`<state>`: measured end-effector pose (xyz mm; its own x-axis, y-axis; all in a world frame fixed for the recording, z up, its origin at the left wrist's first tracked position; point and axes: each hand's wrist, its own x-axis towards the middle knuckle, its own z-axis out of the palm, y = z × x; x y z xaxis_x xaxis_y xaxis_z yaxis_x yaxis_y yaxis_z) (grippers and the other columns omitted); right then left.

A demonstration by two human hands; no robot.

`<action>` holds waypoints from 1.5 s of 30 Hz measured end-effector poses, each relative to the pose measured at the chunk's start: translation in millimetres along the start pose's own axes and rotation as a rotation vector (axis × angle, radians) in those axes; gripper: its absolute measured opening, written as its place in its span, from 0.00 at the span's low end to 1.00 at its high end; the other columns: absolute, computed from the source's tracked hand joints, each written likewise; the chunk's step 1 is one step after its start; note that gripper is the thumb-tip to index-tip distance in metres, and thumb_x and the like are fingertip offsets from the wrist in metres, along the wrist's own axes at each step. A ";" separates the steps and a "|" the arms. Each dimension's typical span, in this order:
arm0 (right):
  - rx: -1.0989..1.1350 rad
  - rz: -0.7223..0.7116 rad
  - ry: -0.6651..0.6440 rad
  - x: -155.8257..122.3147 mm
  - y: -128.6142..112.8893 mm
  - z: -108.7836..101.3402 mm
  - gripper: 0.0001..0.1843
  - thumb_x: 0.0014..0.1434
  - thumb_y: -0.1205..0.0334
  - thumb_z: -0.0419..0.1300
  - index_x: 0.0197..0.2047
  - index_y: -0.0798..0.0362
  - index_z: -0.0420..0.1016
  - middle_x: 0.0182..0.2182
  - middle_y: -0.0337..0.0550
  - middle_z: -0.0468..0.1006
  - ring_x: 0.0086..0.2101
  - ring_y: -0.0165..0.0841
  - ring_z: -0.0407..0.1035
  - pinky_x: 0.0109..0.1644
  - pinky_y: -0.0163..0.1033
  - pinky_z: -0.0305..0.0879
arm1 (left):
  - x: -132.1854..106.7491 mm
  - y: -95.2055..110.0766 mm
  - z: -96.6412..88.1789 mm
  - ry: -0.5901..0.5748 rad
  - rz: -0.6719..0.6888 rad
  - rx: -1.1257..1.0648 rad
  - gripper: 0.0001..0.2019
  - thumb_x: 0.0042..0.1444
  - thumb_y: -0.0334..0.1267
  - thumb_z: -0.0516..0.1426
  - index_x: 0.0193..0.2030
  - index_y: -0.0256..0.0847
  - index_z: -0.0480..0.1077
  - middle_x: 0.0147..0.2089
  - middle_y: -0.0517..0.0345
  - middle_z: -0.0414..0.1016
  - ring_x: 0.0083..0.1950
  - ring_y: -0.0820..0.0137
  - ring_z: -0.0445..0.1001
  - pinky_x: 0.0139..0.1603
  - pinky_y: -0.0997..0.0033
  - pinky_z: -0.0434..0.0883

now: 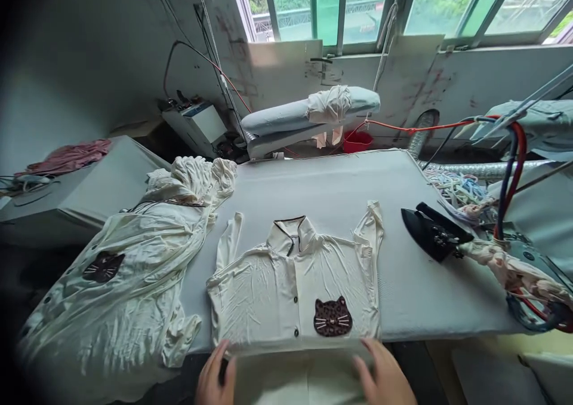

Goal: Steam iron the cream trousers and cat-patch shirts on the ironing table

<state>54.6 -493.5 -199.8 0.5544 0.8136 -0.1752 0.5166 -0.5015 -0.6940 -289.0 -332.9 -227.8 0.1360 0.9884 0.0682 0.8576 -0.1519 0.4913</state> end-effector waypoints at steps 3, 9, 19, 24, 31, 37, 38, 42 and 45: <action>-0.122 -0.670 -0.322 101.5 -114.6 13.8 0.25 0.66 0.54 0.52 0.64 0.44 0.70 0.63 0.47 0.71 0.65 0.41 0.60 0.70 0.52 0.57 | 109.2 48.2 15.0 -0.085 0.352 -0.005 0.23 0.65 0.41 0.50 0.64 0.41 0.69 0.69 0.47 0.67 0.71 0.58 0.63 0.69 0.53 0.64; -0.241 -0.371 -0.205 249.0 -238.3 51.8 0.20 0.65 0.68 0.49 0.55 0.51 0.76 0.55 0.52 0.76 0.53 0.40 0.71 0.56 0.45 0.67 | 261.8 31.4 -35.6 0.200 0.028 0.215 0.17 0.62 0.31 0.49 0.49 0.39 0.77 0.57 0.43 0.78 0.58 0.52 0.74 0.64 0.43 0.62; -0.048 -0.061 -0.314 331.8 -282.9 140.2 0.07 0.54 0.72 0.59 0.35 0.53 0.76 0.35 0.44 0.81 0.37 0.35 0.74 0.41 0.36 0.66 | 278.5 -45.4 -68.9 -0.497 0.198 0.456 0.15 0.68 0.46 0.48 0.40 0.44 0.74 0.34 0.54 0.80 0.38 0.59 0.79 0.38 0.64 0.70; 0.151 -0.161 -0.173 340.6 -228.5 84.3 0.16 0.58 0.71 0.49 0.46 0.52 0.72 0.43 0.44 0.81 0.43 0.32 0.75 0.49 0.36 0.69 | 319.0 49.8 -27.7 -0.095 0.405 0.034 0.13 0.67 0.40 0.49 0.46 0.45 0.74 0.49 0.52 0.80 0.54 0.61 0.76 0.58 0.61 0.66; -0.409 -0.041 -0.165 294.6 -80.5 -67.1 0.08 0.56 0.59 0.59 0.38 0.50 0.75 0.33 0.43 0.80 0.38 0.40 0.73 0.47 0.43 0.63 | 336.7 270.0 62.3 -0.624 0.239 0.094 0.18 0.63 0.51 0.54 0.45 0.38 0.75 0.45 0.44 0.81 0.49 0.53 0.78 0.46 0.61 0.68; -0.512 0.131 -0.138 291.9 -79.6 -97.8 0.09 0.61 0.55 0.60 0.38 0.50 0.77 0.36 0.45 0.80 0.40 0.40 0.73 0.43 0.40 0.60 | 368.0 251.0 47.5 -0.561 0.357 0.200 0.13 0.67 0.44 0.51 0.45 0.43 0.75 0.47 0.50 0.81 0.49 0.59 0.77 0.46 0.65 0.66; -0.501 0.054 -0.089 295.9 -93.5 -91.2 0.08 0.61 0.58 0.59 0.41 0.50 0.77 0.40 0.46 0.80 0.42 0.39 0.73 0.45 0.40 0.60 | 370.0 244.2 38.6 -0.534 0.431 0.231 0.12 0.66 0.43 0.51 0.43 0.43 0.75 0.46 0.50 0.81 0.50 0.59 0.77 0.48 0.65 0.66; -0.297 -0.325 -0.188 320.9 -172.5 -36.7 0.15 0.64 0.60 0.56 0.53 0.44 0.75 0.45 0.41 0.81 0.41 0.35 0.73 0.45 0.37 0.61 | 367.4 226.2 8.6 -0.612 0.426 0.377 0.14 0.62 0.49 0.56 0.44 0.42 0.74 0.38 0.49 0.81 0.42 0.57 0.79 0.44 0.64 0.68; -0.295 -0.379 -0.375 333.3 -221.1 11.9 0.17 0.63 0.48 0.59 0.50 0.44 0.78 0.34 0.42 0.81 0.35 0.37 0.73 0.40 0.38 0.60 | 354.3 212.7 1.8 -0.830 0.046 0.244 0.21 0.54 0.58 0.59 0.34 0.40 0.73 0.25 0.53 0.76 0.28 0.59 0.77 0.34 0.65 0.69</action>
<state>117.4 -108.0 -113.0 0.0566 0.9726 -0.2254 0.8215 -0.1736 -0.5432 -57.5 -15.0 -100.7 0.4095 0.6702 -0.6190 0.9120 -0.2829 0.2970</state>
